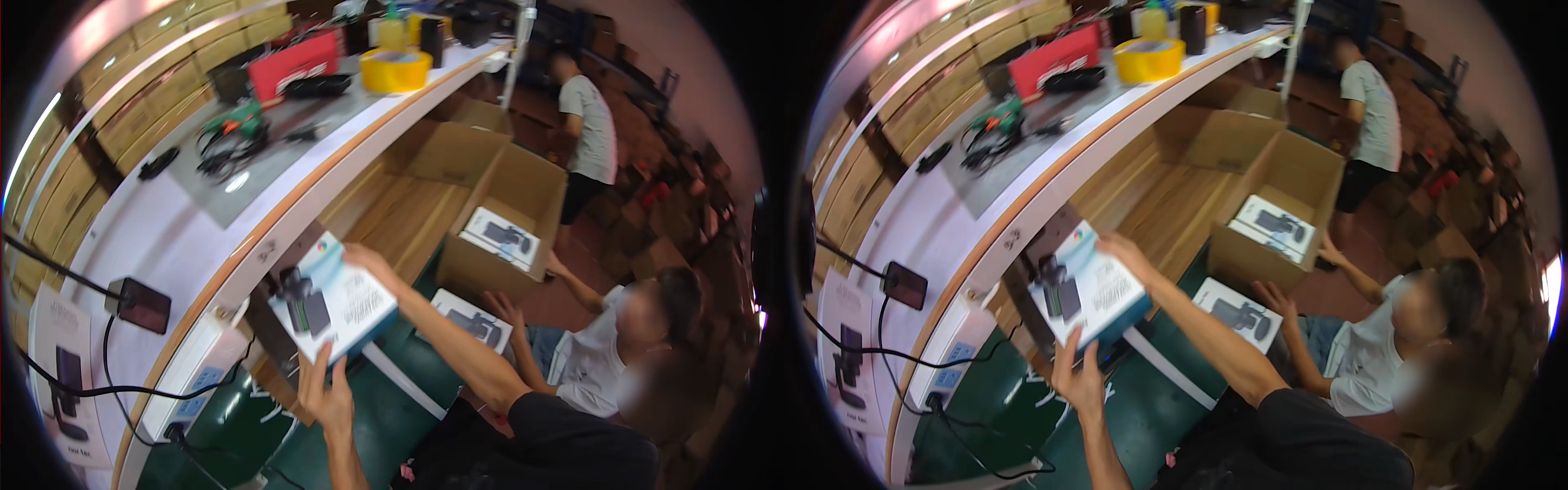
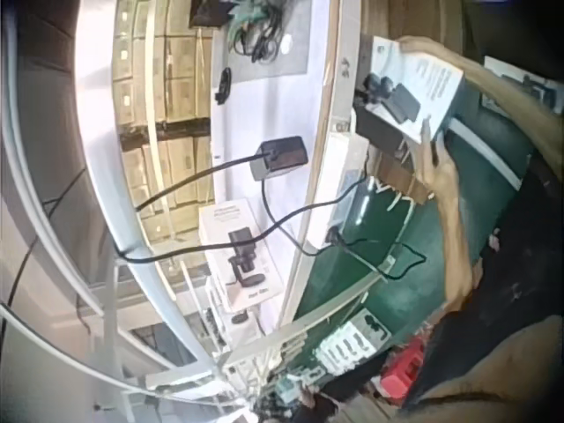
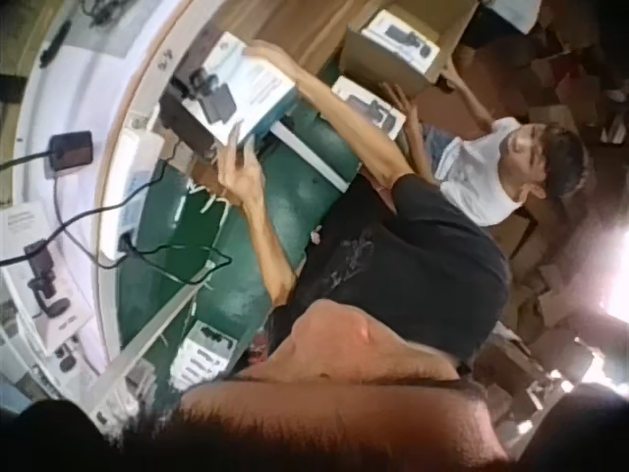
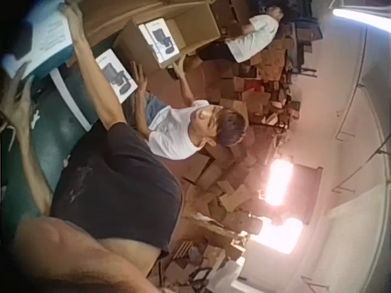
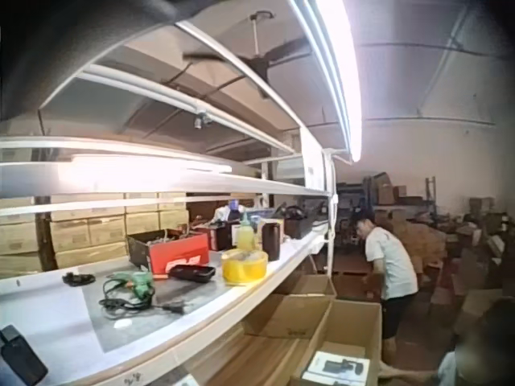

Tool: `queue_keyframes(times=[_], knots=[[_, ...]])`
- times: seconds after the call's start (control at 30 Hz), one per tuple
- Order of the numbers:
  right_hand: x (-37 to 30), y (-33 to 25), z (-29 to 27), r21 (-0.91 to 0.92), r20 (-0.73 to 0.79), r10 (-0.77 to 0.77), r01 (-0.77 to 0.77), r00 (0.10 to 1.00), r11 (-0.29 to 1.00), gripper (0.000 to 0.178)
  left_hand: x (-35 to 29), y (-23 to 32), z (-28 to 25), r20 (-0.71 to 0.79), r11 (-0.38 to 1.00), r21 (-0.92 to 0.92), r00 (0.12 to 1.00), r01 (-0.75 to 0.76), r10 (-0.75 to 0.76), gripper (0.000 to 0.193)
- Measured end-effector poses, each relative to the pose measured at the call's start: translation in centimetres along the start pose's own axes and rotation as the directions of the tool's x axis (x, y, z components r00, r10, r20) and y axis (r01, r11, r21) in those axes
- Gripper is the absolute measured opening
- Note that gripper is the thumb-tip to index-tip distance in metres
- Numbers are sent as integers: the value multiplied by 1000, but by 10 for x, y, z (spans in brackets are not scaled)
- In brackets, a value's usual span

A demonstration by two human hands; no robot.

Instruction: Packing electronic devices into boxes at an assembly line.

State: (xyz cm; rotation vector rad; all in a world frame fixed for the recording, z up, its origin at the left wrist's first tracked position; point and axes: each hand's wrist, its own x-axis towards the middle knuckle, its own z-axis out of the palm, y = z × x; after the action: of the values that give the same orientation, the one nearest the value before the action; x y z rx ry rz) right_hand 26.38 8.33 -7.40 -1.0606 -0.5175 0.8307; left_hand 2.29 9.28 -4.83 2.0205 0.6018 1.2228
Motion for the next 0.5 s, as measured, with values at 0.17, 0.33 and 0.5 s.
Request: queue_keyframes(times=[0.17,0.33,0.5], knots=[[-181,-18,-30,291,-239,-70,140,969,947,66,-113,36,5,148,978,-207,988,-19,51,31],[-264,-53,-99,391,-420,-110,289,901,874,67,-88,86,31,399,891,-439,863,-116,310,46],[-273,-73,-118,399,-466,-136,346,874,849,60,-76,105,74,471,809,-577,854,107,223,30]])
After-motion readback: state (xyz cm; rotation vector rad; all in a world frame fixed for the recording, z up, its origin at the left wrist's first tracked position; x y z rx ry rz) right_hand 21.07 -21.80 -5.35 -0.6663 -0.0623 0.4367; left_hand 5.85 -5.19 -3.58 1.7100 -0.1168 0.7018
